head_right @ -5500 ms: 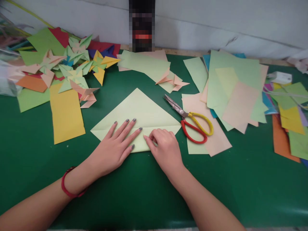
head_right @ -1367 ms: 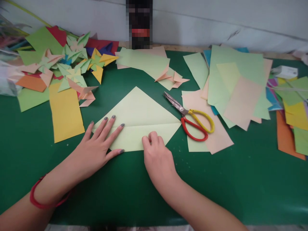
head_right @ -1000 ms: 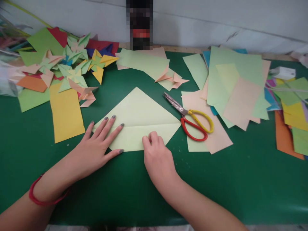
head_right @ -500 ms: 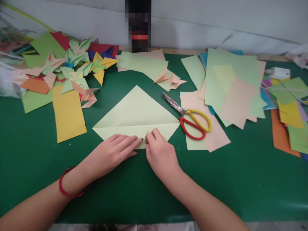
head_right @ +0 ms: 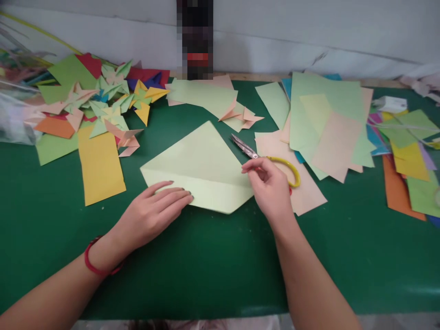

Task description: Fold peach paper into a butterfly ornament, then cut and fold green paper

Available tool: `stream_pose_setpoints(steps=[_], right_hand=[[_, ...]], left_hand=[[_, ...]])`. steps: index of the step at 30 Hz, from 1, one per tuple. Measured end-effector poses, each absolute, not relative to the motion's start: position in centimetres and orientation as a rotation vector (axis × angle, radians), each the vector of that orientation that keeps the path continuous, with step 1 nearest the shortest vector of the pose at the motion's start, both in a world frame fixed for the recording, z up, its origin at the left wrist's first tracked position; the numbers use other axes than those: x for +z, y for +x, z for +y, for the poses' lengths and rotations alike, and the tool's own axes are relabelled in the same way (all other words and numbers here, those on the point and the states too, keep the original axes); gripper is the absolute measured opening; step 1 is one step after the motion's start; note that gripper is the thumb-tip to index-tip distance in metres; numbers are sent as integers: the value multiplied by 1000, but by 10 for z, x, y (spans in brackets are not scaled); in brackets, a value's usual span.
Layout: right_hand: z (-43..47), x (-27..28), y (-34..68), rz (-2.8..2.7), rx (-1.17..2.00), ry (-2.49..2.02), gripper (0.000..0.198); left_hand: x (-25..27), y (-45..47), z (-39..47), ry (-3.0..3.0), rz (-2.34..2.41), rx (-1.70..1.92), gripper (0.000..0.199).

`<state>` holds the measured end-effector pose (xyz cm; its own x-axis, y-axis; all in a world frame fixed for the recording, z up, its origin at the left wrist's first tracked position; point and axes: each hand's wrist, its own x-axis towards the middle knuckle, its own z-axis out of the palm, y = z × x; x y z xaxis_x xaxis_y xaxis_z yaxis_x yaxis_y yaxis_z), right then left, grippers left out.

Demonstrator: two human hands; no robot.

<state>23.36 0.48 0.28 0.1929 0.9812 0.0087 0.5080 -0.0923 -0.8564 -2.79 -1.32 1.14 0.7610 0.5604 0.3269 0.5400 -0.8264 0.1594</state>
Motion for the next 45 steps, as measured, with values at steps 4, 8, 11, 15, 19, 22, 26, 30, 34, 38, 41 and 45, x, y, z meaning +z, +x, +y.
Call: stream_pose_setpoints(steps=[4, 8, 11, 15, 19, 22, 26, 30, 34, 38, 41, 45], right_hand=[[4, 3, 234, -1344, 803, -1665, 10], [4, 8, 230, -1339, 814, -1693, 9], [4, 12, 227, -1391, 832, -1677, 15], [4, 12, 222, -1443, 987, -1590, 32], [4, 10, 219, -1459, 1219, -1585, 46], [4, 9, 220, -1540, 1127, -1654, 50], [3, 7, 223, -1758, 899, -1647, 39], [2, 3, 223, -1883, 949, -1621, 24], [1, 1, 222, -1924, 879, -1620, 23], [0, 1, 219, -1956, 862, -1575, 23], [0, 1, 217, -1981, 858, -1545, 23], [0, -1, 217, -1988, 849, -1547, 22]], left_hand=[[14, -31, -10, 2732, 1226, 914, 15], [14, -36, -1, 2333, 1374, 979, 18], [11, -38, 5, 1999, 1260, 946, 17], [9, -39, 6, 1667, 1104, 826, 13], [11, -40, 5, 1517, 987, 704, 13], [12, -39, 8, 1487, 966, 642, 11], [9, -39, 14, 1606, 991, 589, 19], [5, -40, 18, 1733, 1135, 699, 29], [7, -43, 17, 1665, 1375, 826, 23], [13, -45, 14, 1747, 1461, 677, 20], [17, -48, 10, 1855, 1357, 370, 28], [17, -47, 4, 1993, 1226, 157, 28]])
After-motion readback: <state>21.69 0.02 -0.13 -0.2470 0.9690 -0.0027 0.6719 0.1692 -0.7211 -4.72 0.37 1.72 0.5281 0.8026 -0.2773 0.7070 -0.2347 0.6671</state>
